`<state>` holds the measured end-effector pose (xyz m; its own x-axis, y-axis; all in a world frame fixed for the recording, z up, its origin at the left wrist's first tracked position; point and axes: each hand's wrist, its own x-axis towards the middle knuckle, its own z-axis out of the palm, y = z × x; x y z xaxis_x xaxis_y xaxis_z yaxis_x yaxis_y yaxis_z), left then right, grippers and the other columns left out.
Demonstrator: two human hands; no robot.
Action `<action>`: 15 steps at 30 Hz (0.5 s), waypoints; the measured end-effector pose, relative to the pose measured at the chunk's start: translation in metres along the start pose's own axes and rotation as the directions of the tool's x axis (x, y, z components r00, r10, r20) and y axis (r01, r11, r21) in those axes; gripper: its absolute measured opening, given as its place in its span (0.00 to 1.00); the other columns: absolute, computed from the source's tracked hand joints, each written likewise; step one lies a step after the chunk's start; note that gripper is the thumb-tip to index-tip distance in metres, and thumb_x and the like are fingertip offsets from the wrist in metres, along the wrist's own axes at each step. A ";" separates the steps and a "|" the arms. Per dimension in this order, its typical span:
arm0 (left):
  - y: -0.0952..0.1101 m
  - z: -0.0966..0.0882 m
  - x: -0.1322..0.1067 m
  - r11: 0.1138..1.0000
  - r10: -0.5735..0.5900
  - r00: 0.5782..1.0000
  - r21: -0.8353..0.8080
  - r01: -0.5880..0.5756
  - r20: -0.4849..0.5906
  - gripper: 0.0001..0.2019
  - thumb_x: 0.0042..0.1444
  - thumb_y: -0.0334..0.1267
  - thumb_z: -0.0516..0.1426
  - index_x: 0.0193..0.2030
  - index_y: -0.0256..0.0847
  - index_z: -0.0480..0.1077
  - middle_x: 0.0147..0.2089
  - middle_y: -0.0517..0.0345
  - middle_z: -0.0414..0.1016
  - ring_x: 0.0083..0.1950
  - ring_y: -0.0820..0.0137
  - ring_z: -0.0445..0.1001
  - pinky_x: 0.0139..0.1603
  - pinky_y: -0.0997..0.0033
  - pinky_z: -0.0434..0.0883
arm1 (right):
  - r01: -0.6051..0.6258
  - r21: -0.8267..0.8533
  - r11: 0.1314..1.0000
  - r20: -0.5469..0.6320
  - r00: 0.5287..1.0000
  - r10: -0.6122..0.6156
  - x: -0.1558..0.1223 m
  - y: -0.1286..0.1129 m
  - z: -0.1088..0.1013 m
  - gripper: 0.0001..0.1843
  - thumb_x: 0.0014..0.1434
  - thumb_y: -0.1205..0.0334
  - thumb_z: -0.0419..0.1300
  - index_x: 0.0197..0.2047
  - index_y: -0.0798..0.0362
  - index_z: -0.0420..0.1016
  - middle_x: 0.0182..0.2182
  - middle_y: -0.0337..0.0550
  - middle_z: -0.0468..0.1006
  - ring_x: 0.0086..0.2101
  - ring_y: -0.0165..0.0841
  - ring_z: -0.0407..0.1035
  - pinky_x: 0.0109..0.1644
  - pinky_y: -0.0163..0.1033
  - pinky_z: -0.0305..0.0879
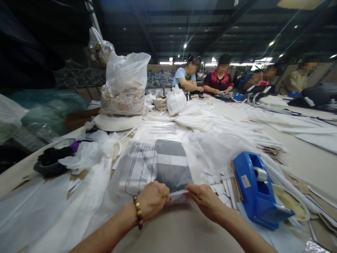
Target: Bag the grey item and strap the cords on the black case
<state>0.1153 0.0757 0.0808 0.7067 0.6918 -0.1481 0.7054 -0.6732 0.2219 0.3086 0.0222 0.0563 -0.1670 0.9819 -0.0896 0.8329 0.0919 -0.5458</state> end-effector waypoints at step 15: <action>0.011 -0.020 0.035 0.974 -0.066 0.998 0.219 0.061 0.013 0.08 0.55 0.33 0.52 0.28 0.38 0.70 0.40 0.50 0.69 0.46 0.58 0.64 0.44 0.56 0.58 | -0.082 0.179 0.980 0.114 0.991 0.062 0.043 0.007 -0.004 0.15 0.56 0.62 0.54 0.21 0.57 0.71 0.18 0.37 0.68 0.22 0.26 0.58 0.25 0.30 0.49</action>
<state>0.1468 0.0973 0.0978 0.6596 0.7309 -0.1752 0.7419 -0.6705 -0.0042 0.3091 0.0660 0.0523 -0.1741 0.9603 -0.2181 0.7358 -0.0203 -0.6769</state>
